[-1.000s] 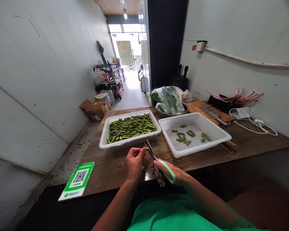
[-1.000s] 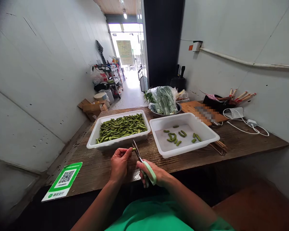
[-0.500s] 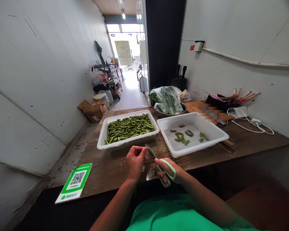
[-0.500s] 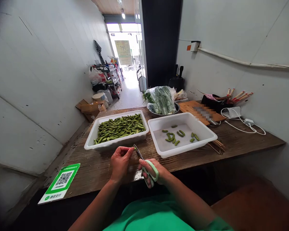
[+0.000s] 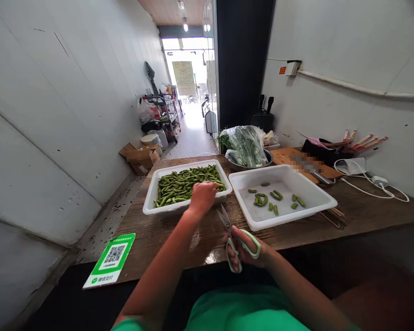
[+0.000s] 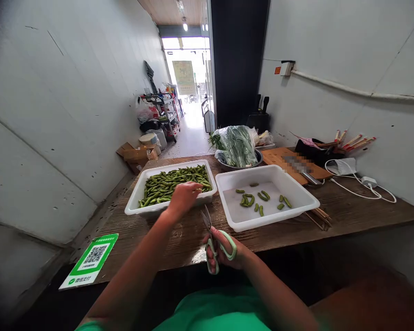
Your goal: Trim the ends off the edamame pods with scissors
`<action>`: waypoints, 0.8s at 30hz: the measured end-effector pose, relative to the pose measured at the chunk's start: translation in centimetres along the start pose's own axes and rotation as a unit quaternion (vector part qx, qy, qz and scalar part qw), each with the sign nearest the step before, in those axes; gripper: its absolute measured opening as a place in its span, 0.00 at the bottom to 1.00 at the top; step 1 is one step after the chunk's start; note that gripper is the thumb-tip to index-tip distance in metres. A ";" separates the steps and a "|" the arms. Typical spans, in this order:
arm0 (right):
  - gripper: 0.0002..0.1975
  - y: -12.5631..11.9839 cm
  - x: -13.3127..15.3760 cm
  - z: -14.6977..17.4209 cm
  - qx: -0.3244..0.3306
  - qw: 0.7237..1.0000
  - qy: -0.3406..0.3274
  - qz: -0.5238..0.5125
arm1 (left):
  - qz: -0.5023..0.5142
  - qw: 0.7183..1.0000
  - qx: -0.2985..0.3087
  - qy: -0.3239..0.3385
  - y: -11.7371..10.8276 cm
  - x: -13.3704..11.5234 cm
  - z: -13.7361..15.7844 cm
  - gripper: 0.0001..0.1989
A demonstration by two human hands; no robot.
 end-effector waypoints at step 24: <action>0.23 0.8 1.1 0.8 -0.108 0.976 -0.073 0.176 | 0.417 0.895 -0.007 -0.158 1.6 4.2 8.3 0.13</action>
Point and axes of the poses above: each hand's wrist, its own z-axis away from the middle knuckle, its own y-axis out of the palm, x = y × z, the point moved 7 cm from there along -z, towards the middle knuckle, and after that the axes turned 2 degrees about z, right-handed, at the moved point
